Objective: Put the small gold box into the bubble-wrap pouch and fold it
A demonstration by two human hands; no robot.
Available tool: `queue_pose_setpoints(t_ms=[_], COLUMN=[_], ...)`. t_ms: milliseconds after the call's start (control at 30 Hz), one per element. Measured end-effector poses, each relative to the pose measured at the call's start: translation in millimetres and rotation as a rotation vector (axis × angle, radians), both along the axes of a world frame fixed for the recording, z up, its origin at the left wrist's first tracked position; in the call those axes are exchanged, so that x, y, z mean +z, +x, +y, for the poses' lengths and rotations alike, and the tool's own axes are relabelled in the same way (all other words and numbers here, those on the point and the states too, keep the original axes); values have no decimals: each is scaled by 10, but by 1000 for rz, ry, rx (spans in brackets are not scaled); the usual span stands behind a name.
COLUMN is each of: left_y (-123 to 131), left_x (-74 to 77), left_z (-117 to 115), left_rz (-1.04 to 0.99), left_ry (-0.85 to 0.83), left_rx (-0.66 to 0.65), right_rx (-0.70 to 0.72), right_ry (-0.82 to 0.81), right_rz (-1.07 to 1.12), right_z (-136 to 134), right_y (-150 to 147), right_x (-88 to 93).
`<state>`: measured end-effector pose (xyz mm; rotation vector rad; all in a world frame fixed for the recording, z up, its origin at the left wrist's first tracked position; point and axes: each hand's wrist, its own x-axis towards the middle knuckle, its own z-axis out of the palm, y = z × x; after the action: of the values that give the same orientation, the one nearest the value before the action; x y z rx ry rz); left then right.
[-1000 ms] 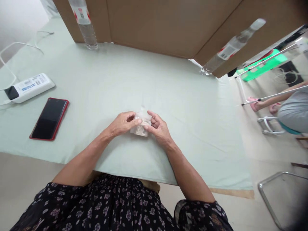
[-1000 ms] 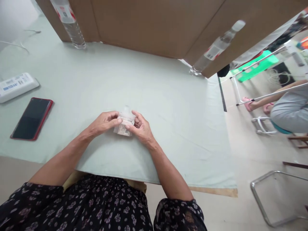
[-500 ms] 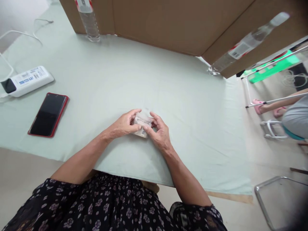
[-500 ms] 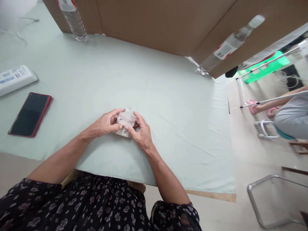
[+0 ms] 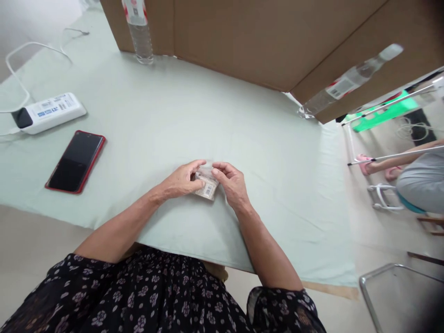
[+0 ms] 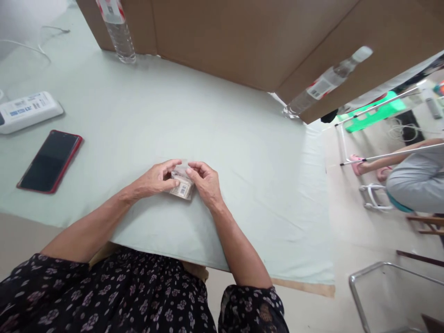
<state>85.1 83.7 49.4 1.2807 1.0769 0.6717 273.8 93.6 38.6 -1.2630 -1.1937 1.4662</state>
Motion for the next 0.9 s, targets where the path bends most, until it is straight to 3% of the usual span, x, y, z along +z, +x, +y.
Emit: queue_pose_setpoints(t_ms=[333,900], left_y=[-54,-43], left_x=[19,-41], left_z=[34,67], left_rz=[-3,93], left_ry=[-25,106], left_rx=[-44,86], right_rx=[-46,-29], right_ry=[41,184], right_rz=[39,-79], right_z=[58,-22], right_y=[-131,-129], right_x=[7,9])
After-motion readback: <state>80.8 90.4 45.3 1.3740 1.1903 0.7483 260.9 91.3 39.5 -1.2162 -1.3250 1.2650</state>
